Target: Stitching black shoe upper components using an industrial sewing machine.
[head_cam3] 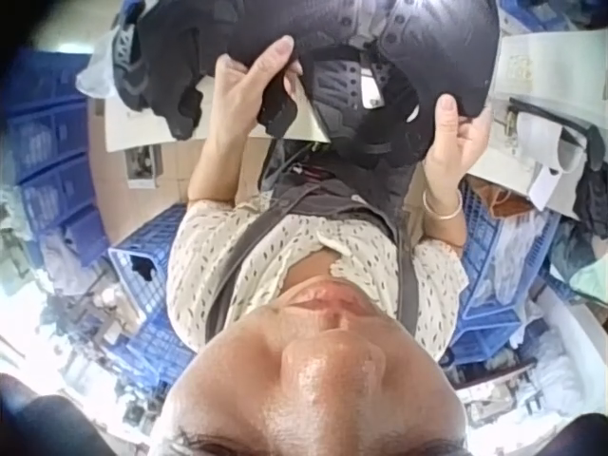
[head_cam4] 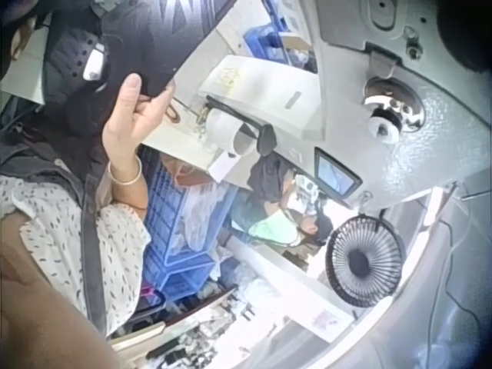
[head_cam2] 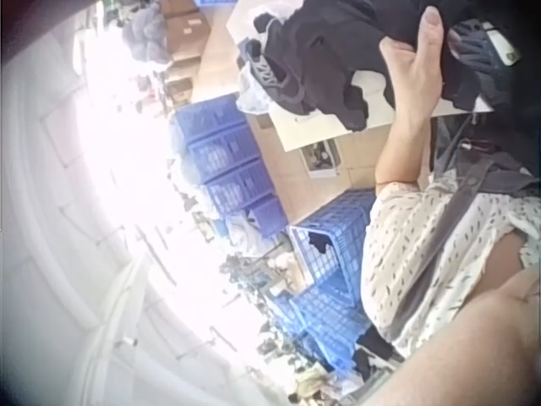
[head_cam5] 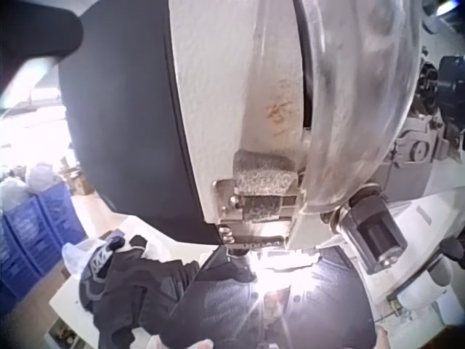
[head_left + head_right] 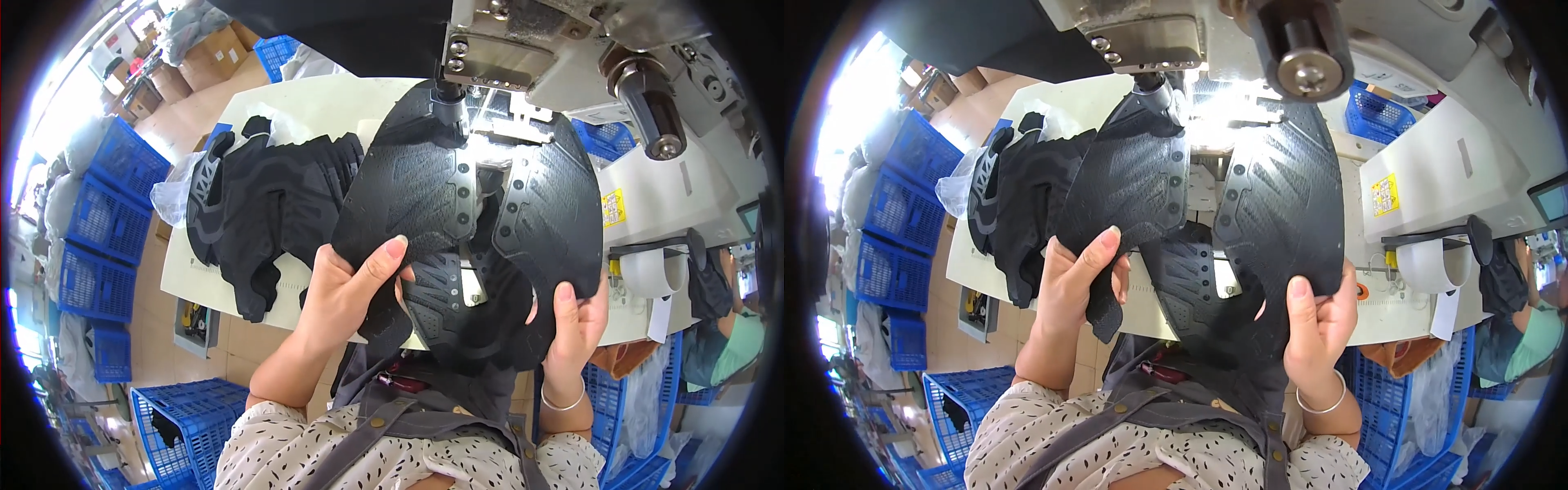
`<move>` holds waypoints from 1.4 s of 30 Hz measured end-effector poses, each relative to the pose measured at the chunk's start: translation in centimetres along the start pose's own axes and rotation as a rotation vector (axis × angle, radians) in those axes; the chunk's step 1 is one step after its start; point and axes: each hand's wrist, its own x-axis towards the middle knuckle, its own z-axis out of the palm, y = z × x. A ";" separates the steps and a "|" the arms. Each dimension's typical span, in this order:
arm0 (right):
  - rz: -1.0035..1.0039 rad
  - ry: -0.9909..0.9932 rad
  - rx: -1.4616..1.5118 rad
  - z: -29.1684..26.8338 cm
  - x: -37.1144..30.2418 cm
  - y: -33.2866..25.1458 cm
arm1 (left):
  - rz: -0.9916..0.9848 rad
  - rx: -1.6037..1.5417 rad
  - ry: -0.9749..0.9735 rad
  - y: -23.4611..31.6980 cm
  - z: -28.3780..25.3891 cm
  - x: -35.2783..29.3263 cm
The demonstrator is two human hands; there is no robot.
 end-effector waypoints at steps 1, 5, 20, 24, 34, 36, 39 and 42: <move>-0.002 0.001 0.003 -0.1 0.3 0.1 | 0.002 0.003 -0.001 0.2 0.0 0.3; 0.038 -0.017 0.000 0.1 1.8 0.4 | 0.009 0.046 0.008 0.6 0.1 1.8; 0.008 -0.026 0.083 1.0 6.0 1.3 | 0.067 0.077 -0.018 1.0 -0.6 6.7; 0.030 -0.039 0.068 0.7 6.3 1.4 | 0.058 0.058 -0.011 1.1 -0.4 6.8; 0.075 -0.148 0.066 2.3 15.1 1.7 | 0.462 -0.055 0.276 1.5 -1.0 9.4; 0.109 -0.164 0.128 1.5 17.1 3.3 | 0.478 -0.077 0.371 1.8 -3.1 8.6; -0.046 -0.144 -0.122 -0.6 16.3 5.4 | 0.242 -0.190 0.463 1.0 -8.1 4.0; -0.085 -0.257 -0.774 -2.5 10.6 5.4 | 0.001 -0.084 0.592 -1.3 -13.6 -0.8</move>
